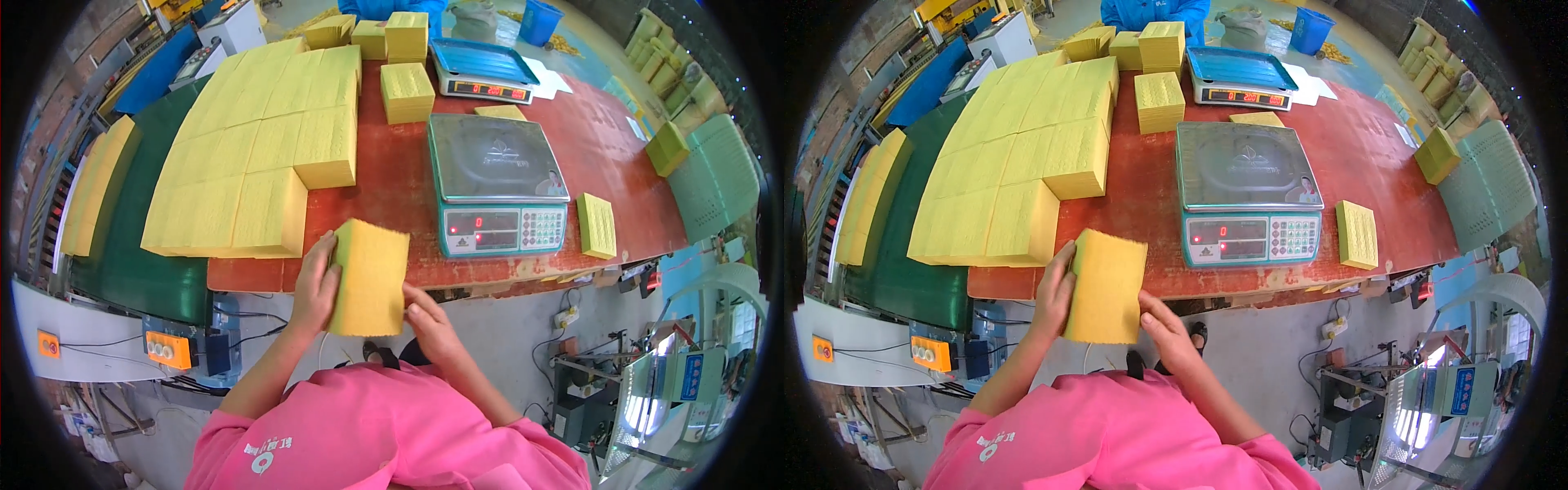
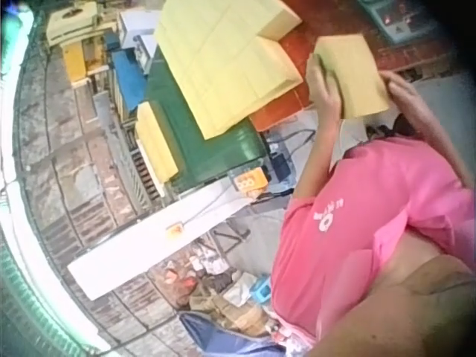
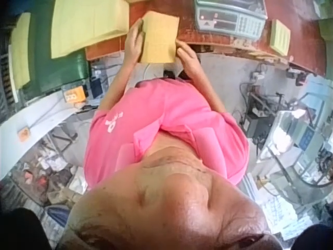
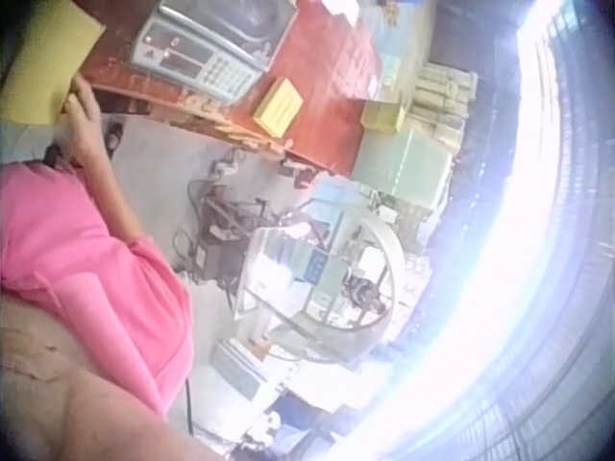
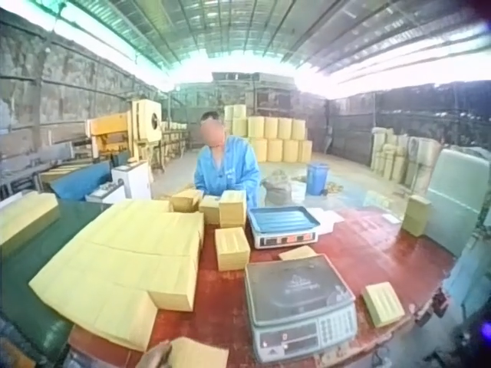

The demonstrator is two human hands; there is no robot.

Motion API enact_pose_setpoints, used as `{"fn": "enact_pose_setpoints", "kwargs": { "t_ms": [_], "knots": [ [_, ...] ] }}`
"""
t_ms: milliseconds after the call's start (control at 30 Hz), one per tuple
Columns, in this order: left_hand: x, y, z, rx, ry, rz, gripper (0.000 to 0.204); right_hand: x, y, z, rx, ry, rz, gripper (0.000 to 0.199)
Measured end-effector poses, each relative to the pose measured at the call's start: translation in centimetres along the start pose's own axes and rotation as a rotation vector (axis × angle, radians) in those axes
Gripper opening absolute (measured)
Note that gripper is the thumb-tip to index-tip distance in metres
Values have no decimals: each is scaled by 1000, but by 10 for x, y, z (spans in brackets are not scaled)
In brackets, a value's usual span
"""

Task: Weighing and stacking yellow textured paper sheets on a digital scale in a factory setting.

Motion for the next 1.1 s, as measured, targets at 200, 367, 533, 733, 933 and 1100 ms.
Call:
{"fn": "enact_pose_setpoints", "kwargs": {
  "t_ms": [200,367,533,733,933,1100],
  "knots": [
    [34,-78,16,-891,314,-108,45,-7,-24,-168,-554,718,14,54],
    [91,-194,56,-1036,405,-111,44,25,21,-265,-777,919,274,47],
    [156,-319,73,-1467,555,-199,43,88,72,-331,-1150,933,422,41],
    [135,-320,73,-1574,919,-39,49,155,94,-349,-1291,823,265,34],
    [134,-170,34,-327,521,-46,45,135,70,-319,-1546,959,175,38],
    [225,-37,-5,964,-14,375,76,134,64,-316,-1511,911,172,40]
  ]
}}
Point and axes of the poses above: each hand's wrist, its own x-axis towards the middle knuckle, its own y-axis out of the back of the hand, z = x × y, the point moved 9 cm from there along x, towards the middle knuckle, and after that the axes turned 10 degrees about z, right-handed, at the moved point
